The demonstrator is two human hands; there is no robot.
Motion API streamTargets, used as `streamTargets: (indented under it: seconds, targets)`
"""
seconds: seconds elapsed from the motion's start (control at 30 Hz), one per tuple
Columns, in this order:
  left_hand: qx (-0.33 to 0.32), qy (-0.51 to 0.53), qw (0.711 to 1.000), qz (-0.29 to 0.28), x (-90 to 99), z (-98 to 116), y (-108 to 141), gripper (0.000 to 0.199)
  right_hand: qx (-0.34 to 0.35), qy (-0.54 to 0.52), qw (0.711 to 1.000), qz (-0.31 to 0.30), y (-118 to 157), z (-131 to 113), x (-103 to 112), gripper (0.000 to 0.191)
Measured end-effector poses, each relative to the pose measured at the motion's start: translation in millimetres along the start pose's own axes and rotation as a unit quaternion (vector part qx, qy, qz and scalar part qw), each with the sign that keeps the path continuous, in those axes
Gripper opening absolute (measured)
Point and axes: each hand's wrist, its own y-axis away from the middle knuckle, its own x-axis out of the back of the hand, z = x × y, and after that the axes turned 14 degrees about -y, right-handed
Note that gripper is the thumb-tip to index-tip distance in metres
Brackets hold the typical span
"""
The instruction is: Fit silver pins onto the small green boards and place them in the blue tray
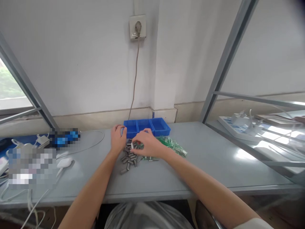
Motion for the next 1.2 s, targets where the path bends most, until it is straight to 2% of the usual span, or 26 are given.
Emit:
streamTargets:
  seconds: [0.03, 0.1, 0.23, 0.33, 0.5, 0.6, 0.77, 0.9, 1.07, 1.2]
  targets:
    - [-0.003, 0.019, 1.000, 0.012, 3.8, 3, 0, 0.029, -0.007, 0.011, 0.999, 0.032, 0, 7, 3, 0.029]
    - [-0.021, 0.064, 0.998, 0.001, 10.2, 11, 0, 0.031, -0.018, 0.028, 0.996, 0.082, 0, 19, 6, 0.029]
    - [-0.093, 0.138, 0.980, -0.107, 13.7, 27, 7, 0.029, -0.025, 0.069, 0.987, 0.141, 1, 31, 7, 0.022]
    - [-0.101, 0.163, 0.969, -0.154, 11.3, 36, 12, 0.025, -0.026, 0.081, 0.983, 0.162, 0, 32, 6, 0.013]
    - [-0.070, 0.177, 0.967, -0.171, 8.6, 40, 14, 0.024, -0.039, 0.070, 0.985, 0.155, -1, 33, 3, 0.013]
    - [-0.071, 0.170, 0.970, -0.160, 8.2, 37, 13, 0.021, -0.038, 0.067, 0.986, 0.149, -1, 35, 0, 0.014]
    - [-0.126, 0.118, 0.979, -0.109, 9.4, 35, 15, 0.019, -0.024, 0.053, 0.986, 0.154, 0, 36, -2, 0.016]
    - [-0.145, 0.077, 0.984, -0.066, 10.8, 37, 16, 0.018, -0.035, 0.053, 0.984, 0.164, 0, 34, -1, 0.021]
    - [-0.133, 0.048, 0.990, -0.003, 10.9, 34, 15, 0.016, -0.042, 0.043, 0.984, 0.169, -1, 25, 1, 0.024]
    - [-0.126, 0.030, 0.992, 0.016, 11.7, 30, 14, 0.013, -0.034, 0.015, 0.984, 0.177, -1, 16, 2, 0.024]
